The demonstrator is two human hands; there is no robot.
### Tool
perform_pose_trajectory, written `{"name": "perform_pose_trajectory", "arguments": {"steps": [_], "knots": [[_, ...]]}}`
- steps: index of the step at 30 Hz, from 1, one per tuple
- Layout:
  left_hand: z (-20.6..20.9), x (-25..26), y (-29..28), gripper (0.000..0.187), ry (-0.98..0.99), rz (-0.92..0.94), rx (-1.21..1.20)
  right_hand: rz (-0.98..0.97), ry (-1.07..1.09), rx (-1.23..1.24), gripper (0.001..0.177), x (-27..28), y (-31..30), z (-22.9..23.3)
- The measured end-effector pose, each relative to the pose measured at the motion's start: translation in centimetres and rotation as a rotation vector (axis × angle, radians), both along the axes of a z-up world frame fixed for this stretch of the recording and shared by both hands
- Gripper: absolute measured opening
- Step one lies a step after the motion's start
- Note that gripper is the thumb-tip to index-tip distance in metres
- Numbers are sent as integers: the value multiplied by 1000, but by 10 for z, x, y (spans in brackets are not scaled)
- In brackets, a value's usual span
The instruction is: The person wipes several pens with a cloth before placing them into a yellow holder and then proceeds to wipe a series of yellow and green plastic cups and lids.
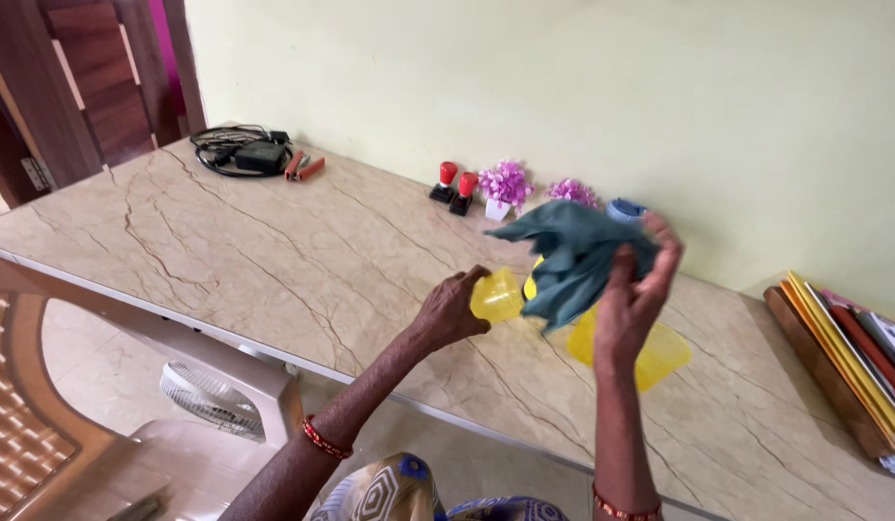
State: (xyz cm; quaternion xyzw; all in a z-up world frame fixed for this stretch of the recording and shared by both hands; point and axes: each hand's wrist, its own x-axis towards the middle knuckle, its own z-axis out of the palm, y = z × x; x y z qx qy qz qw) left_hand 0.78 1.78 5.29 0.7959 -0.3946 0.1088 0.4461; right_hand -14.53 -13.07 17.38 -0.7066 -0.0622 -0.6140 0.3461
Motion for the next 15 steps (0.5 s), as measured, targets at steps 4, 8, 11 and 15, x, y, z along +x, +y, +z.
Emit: {"name": "perform_pose_trajectory", "arguments": {"steps": [4,8,11,15], "knots": [[-16,7,4,85,306,25,-49,479,-208,175,27,38,-28,35],[-23,-4,-5,85,451,-107,-191,778,-390,648,11,89,-41,4],[-15,-11,-10,84,577,-213,-323,917,-379,965,17,115,-44,-33],[0,-4,2,81,569,-298,-544,947,-168,820,17,108,-50,-86]]}}
